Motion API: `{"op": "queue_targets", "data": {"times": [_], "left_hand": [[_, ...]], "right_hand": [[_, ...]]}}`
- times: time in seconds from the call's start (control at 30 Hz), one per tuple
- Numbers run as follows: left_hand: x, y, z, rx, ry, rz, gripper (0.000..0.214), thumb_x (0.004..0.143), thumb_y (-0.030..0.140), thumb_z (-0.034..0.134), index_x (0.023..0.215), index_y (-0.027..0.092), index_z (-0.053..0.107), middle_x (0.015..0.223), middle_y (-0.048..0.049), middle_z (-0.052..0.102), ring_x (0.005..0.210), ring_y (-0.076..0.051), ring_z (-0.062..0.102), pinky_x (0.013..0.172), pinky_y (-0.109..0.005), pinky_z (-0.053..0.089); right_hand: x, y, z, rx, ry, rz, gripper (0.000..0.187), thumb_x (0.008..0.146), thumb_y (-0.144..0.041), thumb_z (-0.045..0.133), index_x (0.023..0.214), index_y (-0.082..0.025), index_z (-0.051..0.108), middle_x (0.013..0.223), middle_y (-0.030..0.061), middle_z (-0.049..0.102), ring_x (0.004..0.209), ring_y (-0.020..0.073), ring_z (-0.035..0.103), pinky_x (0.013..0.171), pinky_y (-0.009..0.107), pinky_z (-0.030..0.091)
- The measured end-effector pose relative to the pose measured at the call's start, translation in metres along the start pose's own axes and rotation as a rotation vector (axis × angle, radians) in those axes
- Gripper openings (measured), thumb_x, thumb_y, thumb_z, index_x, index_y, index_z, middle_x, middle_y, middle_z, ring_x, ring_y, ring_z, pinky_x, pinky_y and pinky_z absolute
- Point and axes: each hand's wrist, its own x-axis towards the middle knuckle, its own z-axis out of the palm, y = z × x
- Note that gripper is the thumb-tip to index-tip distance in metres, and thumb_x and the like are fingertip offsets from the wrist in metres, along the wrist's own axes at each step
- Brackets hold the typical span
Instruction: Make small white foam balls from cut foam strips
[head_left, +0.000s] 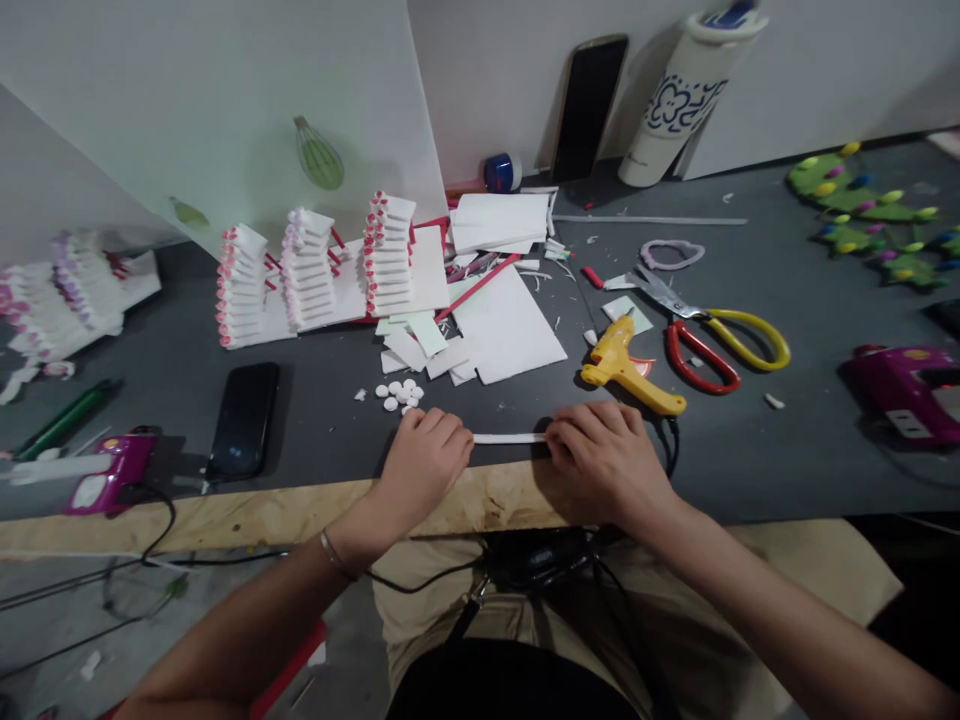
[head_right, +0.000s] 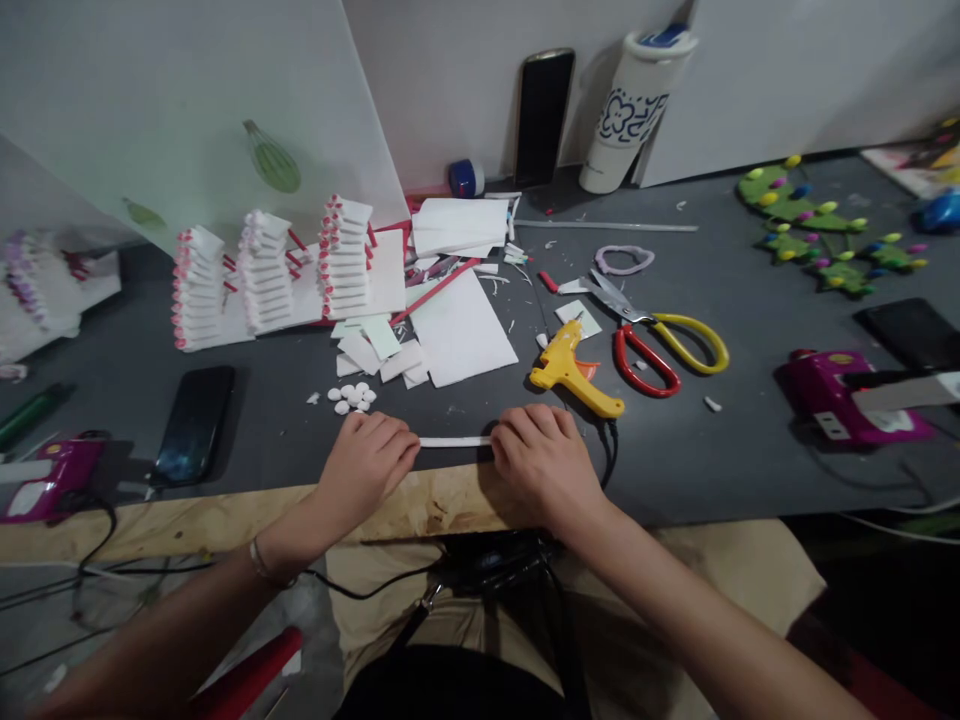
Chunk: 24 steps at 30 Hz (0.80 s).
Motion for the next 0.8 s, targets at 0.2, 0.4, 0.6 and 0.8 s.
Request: {"op": "queue_targets", "data": {"times": [0.2,0.4,0.6,0.8], "left_hand": [[0.007,-0.004,-0.002,-0.100,-0.080,-0.095,0.013,0.090,0.020,0.052,0.082,0.017,0.060,0.083,-0.0059,0.063,0.081,-0.022,0.052,0.070,-0.037,0.031],[0.017,-0.007,-0.007,-0.198,-0.216,-0.204,0.014,0.087,0.019,0.055,0.073,0.017,0.057,0.079,-0.0035,0.061,0.078,-0.020,0.052,0.071,-0.035,0.032],[0.024,-0.011,-0.009,-0.275,-0.325,-0.232,0.012,0.086,0.021,0.052,0.075,0.017,0.056,0.080,-0.0023,0.059,0.077,-0.019,0.051,0.070,-0.032,0.031],[0.026,-0.012,-0.013,-0.344,-0.344,-0.256,0.006,0.087,0.019,0.051,0.084,0.017,0.056,0.087,-0.0020,0.059,0.078,-0.018,0.052,0.069,-0.031,0.033]], "right_hand": [[0.001,0.004,0.000,0.064,-0.122,0.043,0.015,0.088,-0.017,0.055,0.075,-0.019,0.062,0.087,0.0065,0.066,0.083,0.0225,0.046,0.073,0.036,0.029],[0.011,0.005,-0.007,0.048,-0.202,0.050,0.016,0.086,-0.018,0.055,0.072,-0.018,0.063,0.079,0.0071,0.061,0.080,0.0226,0.044,0.070,0.036,0.025],[0.024,0.004,-0.016,-0.017,-0.310,0.048,0.021,0.087,-0.020,0.053,0.069,-0.017,0.064,0.075,0.0069,0.060,0.079,0.0221,0.044,0.071,0.036,0.022],[0.028,0.007,-0.016,0.006,-0.337,0.076,0.015,0.084,-0.021,0.057,0.071,-0.016,0.063,0.077,0.0065,0.062,0.081,0.0225,0.047,0.071,0.035,0.022]]}}
